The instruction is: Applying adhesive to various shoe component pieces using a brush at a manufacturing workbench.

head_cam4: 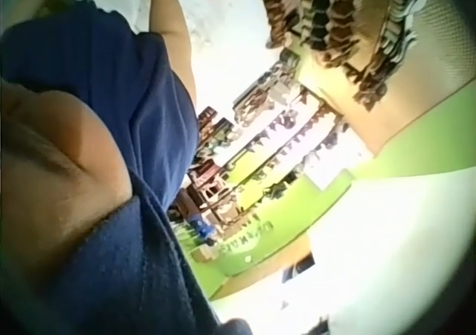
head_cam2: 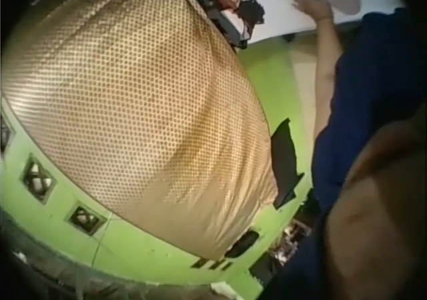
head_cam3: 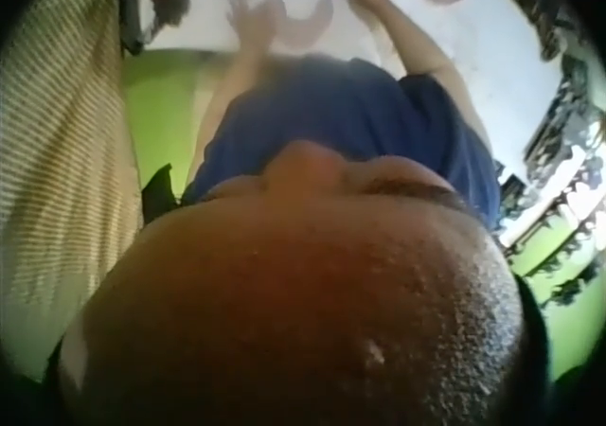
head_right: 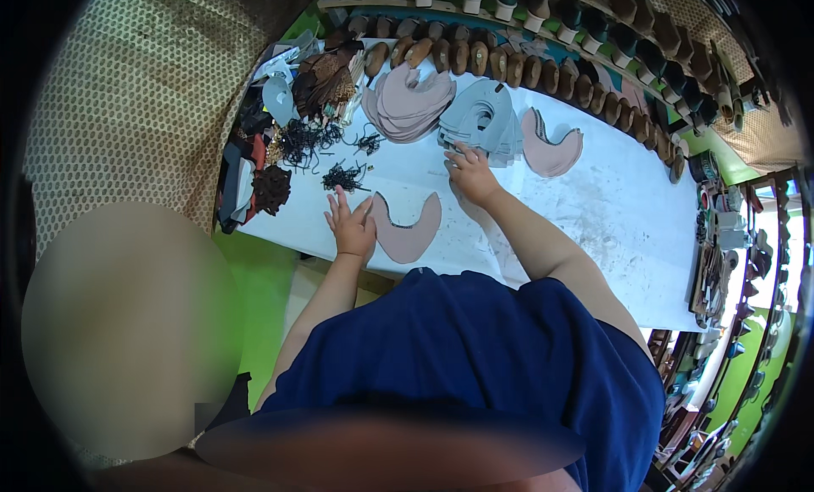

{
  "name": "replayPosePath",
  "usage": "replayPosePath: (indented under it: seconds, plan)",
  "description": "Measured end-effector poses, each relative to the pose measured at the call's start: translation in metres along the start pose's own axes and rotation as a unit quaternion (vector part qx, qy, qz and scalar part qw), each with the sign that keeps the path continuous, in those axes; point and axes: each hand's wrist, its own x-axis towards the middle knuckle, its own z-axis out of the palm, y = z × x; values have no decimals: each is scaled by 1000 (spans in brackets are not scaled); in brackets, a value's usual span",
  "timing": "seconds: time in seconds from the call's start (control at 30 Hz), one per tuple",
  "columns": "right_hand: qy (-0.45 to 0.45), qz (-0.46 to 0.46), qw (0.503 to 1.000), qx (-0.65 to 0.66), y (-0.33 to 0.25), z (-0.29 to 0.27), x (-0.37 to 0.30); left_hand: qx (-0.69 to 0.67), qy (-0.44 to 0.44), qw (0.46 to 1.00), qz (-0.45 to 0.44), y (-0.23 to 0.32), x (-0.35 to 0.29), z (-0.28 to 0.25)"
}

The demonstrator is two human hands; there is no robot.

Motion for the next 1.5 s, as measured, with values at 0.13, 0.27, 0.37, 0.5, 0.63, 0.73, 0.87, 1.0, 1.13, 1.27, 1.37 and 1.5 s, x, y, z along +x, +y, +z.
replayPosePath:
  seconds: [0.13, 0.27, 0.37, 0.5, 0.63, 0.73, 0.87, 1.0, 1.13, 1.27, 1.37, 1.5]
  plan:
    - [-33, 80, 993, 77, -17, -7, -1, 13, 32, 999, -19, 10, -10, 6]
    - [-37, 10, 983, 179, -52, -13, -3, 27, -71, 988, 136, 21, -37, 22]
    - [-4, -43, 981, 188, -84, -12, -11, 3, -87, 970, 227, 23, -40, 30]
    - [6, -42, 989, 143, -103, -3, -14, 0, -101, 973, 208, 26, -36, 25]
    - [-4, -31, 986, 161, -105, 4, -12, -3, -90, 974, 206, 27, -36, 26]
    - [-14, -31, 986, 163, -105, 7, -11, 7, -83, 976, 200, 27, -37, 26]
    - [-37, -28, 986, 162, -105, 3, -10, 9, -101, 976, 194, 28, -36, 24]
    - [-19, -27, 987, 160, -106, 6, -7, 4, -91, 976, 200, 28, -36, 24]
    - [-37, -37, 986, 159, -105, 1, -3, 2, -77, 974, 215, 29, -36, 24]
    - [-98, -27, 976, 194, -93, -2, 4, 4, -91, 973, 210, 30, -37, 22]
    - [-85, 37, 956, 277, -71, 11, 3, 5, -90, 972, 219, 27, -37, 25]
    - [-47, 118, 963, 238, -54, -2, -1, 23, -118, 971, 207, 32, -35, 25]
